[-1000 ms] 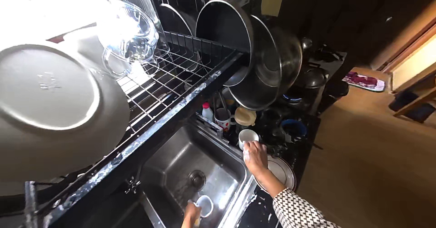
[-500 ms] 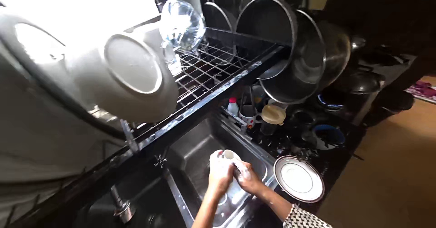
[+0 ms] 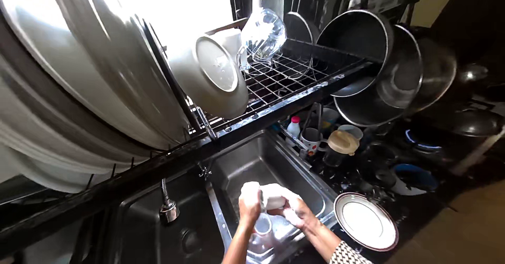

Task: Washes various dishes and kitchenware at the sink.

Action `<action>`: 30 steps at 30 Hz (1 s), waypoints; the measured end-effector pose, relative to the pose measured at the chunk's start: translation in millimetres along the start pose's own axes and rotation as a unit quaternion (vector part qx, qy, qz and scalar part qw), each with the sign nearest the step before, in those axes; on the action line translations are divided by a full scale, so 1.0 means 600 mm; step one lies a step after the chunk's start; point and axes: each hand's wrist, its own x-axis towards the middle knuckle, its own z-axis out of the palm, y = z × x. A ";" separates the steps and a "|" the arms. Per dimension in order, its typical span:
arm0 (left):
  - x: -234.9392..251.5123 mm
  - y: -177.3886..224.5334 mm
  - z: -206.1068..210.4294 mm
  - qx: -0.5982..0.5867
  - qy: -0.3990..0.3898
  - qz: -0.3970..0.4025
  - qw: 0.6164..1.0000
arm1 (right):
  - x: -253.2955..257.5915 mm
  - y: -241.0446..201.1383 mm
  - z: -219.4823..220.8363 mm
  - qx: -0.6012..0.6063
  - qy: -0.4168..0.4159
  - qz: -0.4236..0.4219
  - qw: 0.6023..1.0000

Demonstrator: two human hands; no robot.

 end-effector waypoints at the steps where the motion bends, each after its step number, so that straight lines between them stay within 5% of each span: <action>1: 0.010 -0.005 -0.014 -0.091 -0.041 -0.075 0.992 | 0.001 0.006 -0.003 -0.001 -0.003 0.014 1.000; 3: 0.025 -0.006 -0.037 -0.232 -0.128 -0.197 0.944 | 0.003 0.010 -0.005 0.003 -0.013 0.040 0.999; 6: 0.031 -0.017 -0.044 -0.259 -0.179 -0.190 0.930 | 0.007 0.014 0.006 0.007 -0.014 0.079 0.997; 9: 0.033 0.004 -0.029 -0.039 -0.065 -0.096 0.992 | 0.018 0.026 0.013 0.005 -0.017 0.092 0.996; 11: 0.024 0.036 -0.024 0.164 -0.035 -0.071 0.983 | 0.024 0.038 0.008 0.016 -0.048 0.113 0.992; 13: 0.014 0.070 -0.030 0.225 -0.078 -0.045 0.970 | 0.025 0.047 0.013 0.017 -0.058 0.108 0.992; 15: 0.015 0.077 -0.040 0.142 -0.082 -0.002 0.986 | 0.025 0.056 0.017 0.030 -0.060 0.116 0.991; 19: 0.026 0.047 -0.023 -0.049 0.066 0.056 0.995 | 0.023 0.066 0.021 0.086 -0.045 0.132 0.986; 22: -0.015 0.034 0.012 0.009 0.083 0.086 0.993 | 0.020 0.054 0.028 0.119 -0.011 0.120 0.986; 26: -0.073 0.012 0.007 0.221 -0.143 0.163 0.951 | 0.025 0.025 -0.007 0.064 -0.075 0.073 0.992; 28: -0.063 0.009 -0.013 0.304 -0.281 0.139 0.900 | 0.026 0.019 -0.029 -0.029 -0.128 0.069 0.989; 30: -0.035 0.014 -0.020 0.303 -0.320 0.103 0.892 | 0.023 0.019 -0.022 -0.080 -0.129 0.097 0.984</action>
